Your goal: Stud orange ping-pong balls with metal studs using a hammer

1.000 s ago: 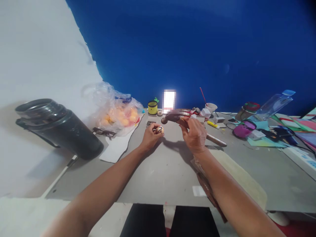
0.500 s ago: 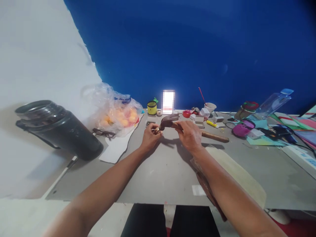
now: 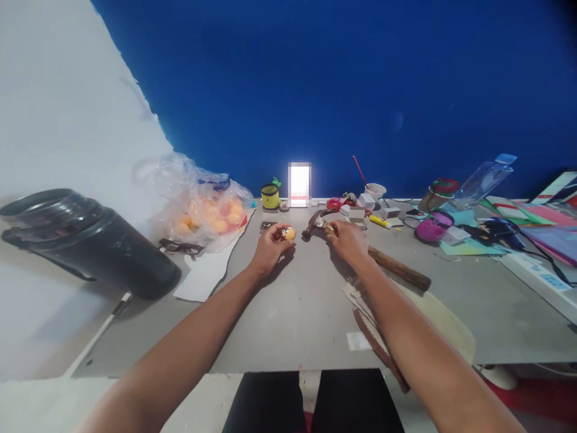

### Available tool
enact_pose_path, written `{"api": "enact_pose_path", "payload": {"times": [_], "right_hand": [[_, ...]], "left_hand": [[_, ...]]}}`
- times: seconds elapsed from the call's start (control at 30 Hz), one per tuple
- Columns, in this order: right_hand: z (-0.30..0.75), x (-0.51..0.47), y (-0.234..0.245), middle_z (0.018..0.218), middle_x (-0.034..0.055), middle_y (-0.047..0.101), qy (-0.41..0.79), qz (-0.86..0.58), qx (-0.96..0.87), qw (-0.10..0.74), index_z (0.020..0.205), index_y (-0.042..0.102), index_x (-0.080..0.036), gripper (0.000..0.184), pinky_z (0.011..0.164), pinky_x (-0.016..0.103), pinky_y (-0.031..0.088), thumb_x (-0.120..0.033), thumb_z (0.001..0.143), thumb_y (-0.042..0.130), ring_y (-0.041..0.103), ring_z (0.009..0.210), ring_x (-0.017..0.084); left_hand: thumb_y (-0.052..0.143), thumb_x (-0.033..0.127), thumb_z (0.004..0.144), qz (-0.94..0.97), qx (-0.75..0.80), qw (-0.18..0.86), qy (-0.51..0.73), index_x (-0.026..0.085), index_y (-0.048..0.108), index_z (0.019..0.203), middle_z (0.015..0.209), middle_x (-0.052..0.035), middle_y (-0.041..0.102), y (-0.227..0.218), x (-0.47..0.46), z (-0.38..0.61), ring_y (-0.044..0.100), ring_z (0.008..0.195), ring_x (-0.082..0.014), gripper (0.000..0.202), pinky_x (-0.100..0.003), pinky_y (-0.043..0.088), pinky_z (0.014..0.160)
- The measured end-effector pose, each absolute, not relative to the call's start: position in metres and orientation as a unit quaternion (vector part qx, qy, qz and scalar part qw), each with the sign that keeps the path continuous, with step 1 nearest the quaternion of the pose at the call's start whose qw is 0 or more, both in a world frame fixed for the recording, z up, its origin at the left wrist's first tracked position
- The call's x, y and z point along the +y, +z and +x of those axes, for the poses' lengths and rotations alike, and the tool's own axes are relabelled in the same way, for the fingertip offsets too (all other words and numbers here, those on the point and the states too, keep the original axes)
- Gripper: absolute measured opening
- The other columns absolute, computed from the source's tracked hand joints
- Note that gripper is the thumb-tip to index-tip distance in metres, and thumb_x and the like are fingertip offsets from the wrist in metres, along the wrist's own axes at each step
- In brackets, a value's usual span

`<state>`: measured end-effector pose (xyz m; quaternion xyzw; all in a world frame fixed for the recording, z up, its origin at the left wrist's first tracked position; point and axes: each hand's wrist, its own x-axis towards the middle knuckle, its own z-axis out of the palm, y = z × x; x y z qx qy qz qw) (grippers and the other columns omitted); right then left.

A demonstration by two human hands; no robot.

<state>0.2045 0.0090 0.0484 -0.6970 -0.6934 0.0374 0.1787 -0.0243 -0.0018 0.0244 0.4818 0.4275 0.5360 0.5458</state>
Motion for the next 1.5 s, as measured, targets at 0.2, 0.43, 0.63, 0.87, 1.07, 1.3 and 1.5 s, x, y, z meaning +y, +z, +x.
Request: {"api": "enact_pose_path", "payload": {"times": [0.2,0.43,0.63,0.87,1.07,1.3,1.5], "right_hand": [[0.203,0.011,0.040,0.116,0.0142,0.071,-0.002,-0.683,-0.718,0.131,0.109,0.077,-0.021,0.020,0.088,0.036,0.044,-0.029,0.094,0.066,0.061,0.113,0.028],[0.200,0.015,0.035,0.122,0.0153,0.071,0.006,-0.675,-0.711,0.197,0.126,0.073,-0.016,0.035,0.097,0.036,0.042,-0.035,0.101,0.058,0.059,0.117,0.029],[0.191,0.012,0.034,0.112,0.0117,0.074,0.015,-0.642,-0.736,0.215,0.108,0.078,-0.019,0.024,0.095,0.035,0.042,-0.029,0.101,0.057,0.061,0.111,0.027],[0.186,0.011,0.027,0.115,0.0126,0.071,-0.023,-0.638,-0.734,0.230,0.107,0.077,-0.018,0.023,0.099,0.037,0.041,-0.026,0.101,0.056,0.058,0.113,0.028],[0.184,0.010,0.024,0.116,0.0126,0.070,-0.032,-0.663,-0.721,0.199,0.102,0.078,-0.019,0.019,0.097,0.038,0.041,-0.026,0.099,0.060,0.056,0.114,0.030],[0.181,0.007,0.023,0.120,0.0130,0.068,-0.028,-0.662,-0.719,0.207,0.109,0.077,-0.020,0.021,0.097,0.039,0.041,-0.024,0.098,0.060,0.055,0.116,0.030],[0.180,0.007,0.024,0.121,0.0123,0.067,-0.022,-0.665,-0.720,0.198,0.103,0.078,-0.021,0.017,0.098,0.039,0.040,-0.026,0.096,0.064,0.054,0.117,0.029]], "left_hand": [[0.080,0.013,0.055,0.409,0.366,0.645,0.531,0.018,0.067,0.111,0.089,0.0017,0.066,0.027,-0.001,-0.026,0.058,0.065,-0.0069,0.058,-0.024,0.045,0.062],[0.079,0.010,0.058,0.429,0.376,0.634,0.523,0.017,0.063,0.114,0.095,-0.0028,0.071,0.026,-0.002,-0.024,0.059,0.063,-0.0077,0.059,-0.023,0.044,0.060],[0.072,0.004,0.053,0.408,0.356,0.665,0.515,0.018,0.064,0.110,0.101,-0.0036,0.071,0.025,0.001,-0.028,0.065,0.071,-0.0106,0.060,-0.023,0.046,0.064],[0.069,0.017,0.070,0.535,0.431,0.535,0.491,0.019,0.063,0.121,0.104,-0.0052,0.071,0.022,0.001,-0.030,0.059,0.067,-0.0109,0.051,-0.027,0.049,0.065],[0.059,0.010,0.080,0.779,0.433,0.191,0.412,0.020,0.067,0.119,0.121,-0.0089,0.066,0.012,-0.006,-0.028,0.062,0.115,-0.0239,0.041,-0.041,0.050,0.108],[0.059,0.013,0.085,0.784,0.506,0.156,0.324,0.019,0.057,0.137,0.131,-0.0122,0.060,0.007,0.000,-0.035,0.063,0.116,-0.0262,0.052,-0.043,0.051,0.105],[0.061,0.017,0.087,0.793,0.516,0.159,0.282,0.021,0.061,0.131,0.129,-0.0113,0.062,0.012,-0.004,-0.035,0.065,0.116,-0.0257,0.044,-0.039,0.051,0.102]]}}
